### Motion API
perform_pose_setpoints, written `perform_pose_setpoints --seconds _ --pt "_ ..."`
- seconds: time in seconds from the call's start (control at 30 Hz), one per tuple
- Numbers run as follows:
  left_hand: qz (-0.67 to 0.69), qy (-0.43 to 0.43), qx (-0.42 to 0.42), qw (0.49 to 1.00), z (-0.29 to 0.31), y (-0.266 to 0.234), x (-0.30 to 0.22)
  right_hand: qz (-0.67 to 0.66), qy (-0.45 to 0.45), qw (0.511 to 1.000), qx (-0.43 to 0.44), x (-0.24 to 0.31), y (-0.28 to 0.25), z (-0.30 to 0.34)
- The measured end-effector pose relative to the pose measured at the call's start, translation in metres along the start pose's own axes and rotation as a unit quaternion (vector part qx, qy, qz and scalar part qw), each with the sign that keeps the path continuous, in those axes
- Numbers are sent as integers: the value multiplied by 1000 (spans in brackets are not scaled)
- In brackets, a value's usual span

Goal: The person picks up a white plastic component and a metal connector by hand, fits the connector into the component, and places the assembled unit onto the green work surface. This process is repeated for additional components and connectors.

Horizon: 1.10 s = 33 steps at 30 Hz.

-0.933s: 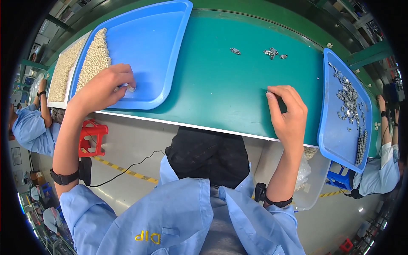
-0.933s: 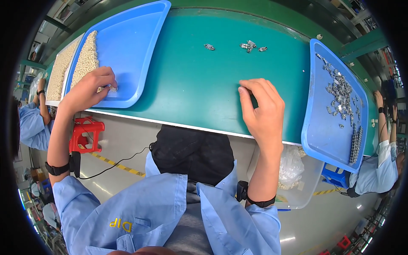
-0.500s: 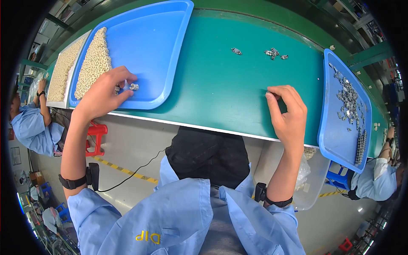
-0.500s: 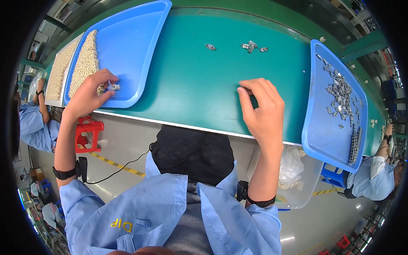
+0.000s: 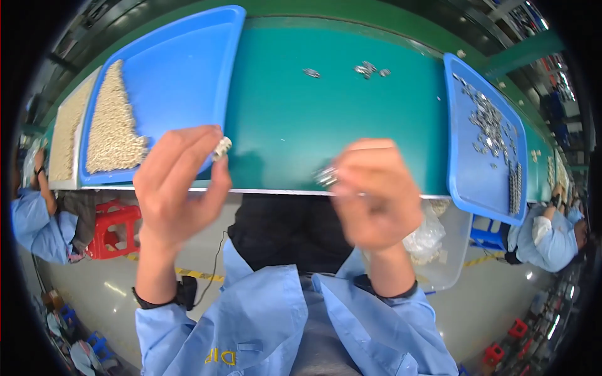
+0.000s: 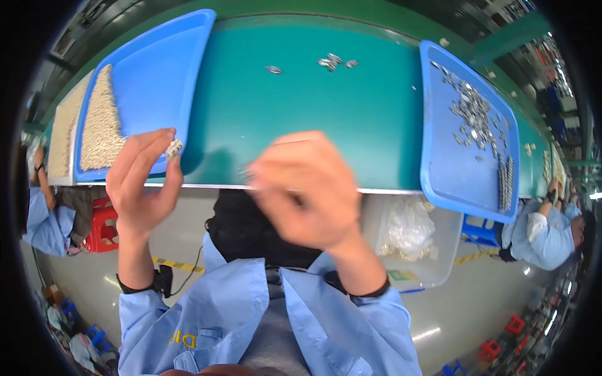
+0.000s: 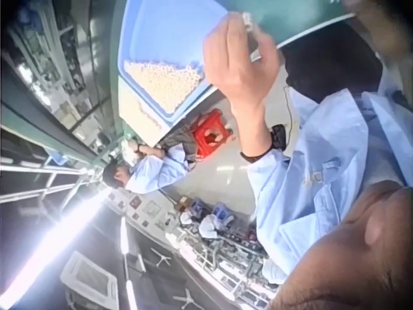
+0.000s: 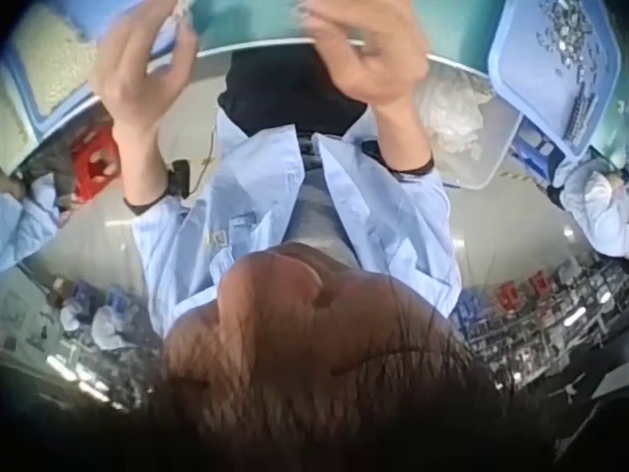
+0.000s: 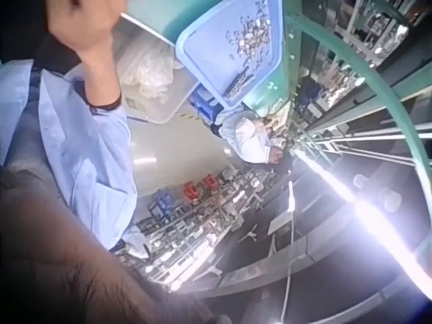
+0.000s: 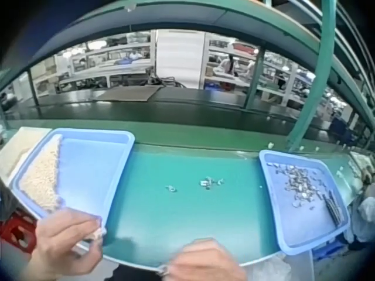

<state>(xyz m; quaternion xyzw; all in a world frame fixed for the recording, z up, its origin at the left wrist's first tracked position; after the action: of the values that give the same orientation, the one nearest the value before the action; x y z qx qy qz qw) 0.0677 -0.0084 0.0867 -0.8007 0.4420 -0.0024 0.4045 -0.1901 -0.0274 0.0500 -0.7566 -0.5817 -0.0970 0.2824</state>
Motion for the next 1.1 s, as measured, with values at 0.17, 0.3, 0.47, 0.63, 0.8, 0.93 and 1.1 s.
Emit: perform_pose_setpoints --seconds 0.17,0.3,0.47,0.63,0.8,0.93,1.1 --pt "48 -1 -37 998 -1 30 -40 -93 6 995 -24 22 37 8" --pt "75 -3 -50 996 2 38 -46 -90 39 995 -36 19 34 22" --pt "167 -19 -95 981 11 53 -57 -72 38 996 -18 23 24 27" --pt "183 -18 -104 978 16 58 -63 -39 37 998 -20 29 13 24" --pt "194 -8 -92 977 16 56 -69 2 10 999 -30 32 2 21" --pt "188 -1 -85 978 16 56 -73 19 1 999 -42 35 -1 21" --pt "192 8 -73 979 14 56 -74 46 12 999 17 38 -14 23"
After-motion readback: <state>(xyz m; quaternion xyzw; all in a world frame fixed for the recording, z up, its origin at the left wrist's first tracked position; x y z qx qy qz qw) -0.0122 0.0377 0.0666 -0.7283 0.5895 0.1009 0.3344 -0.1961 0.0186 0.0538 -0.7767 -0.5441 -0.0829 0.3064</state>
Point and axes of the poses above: each hand's wrist, its own z-axis away from the middle knuckle, its own y-axis out of the palm, x = y × z, the point moved 1 cm from there along -z, towards the middle knuckle, and after that the axes turned 15 degrees about z, right-handed, at the moved point
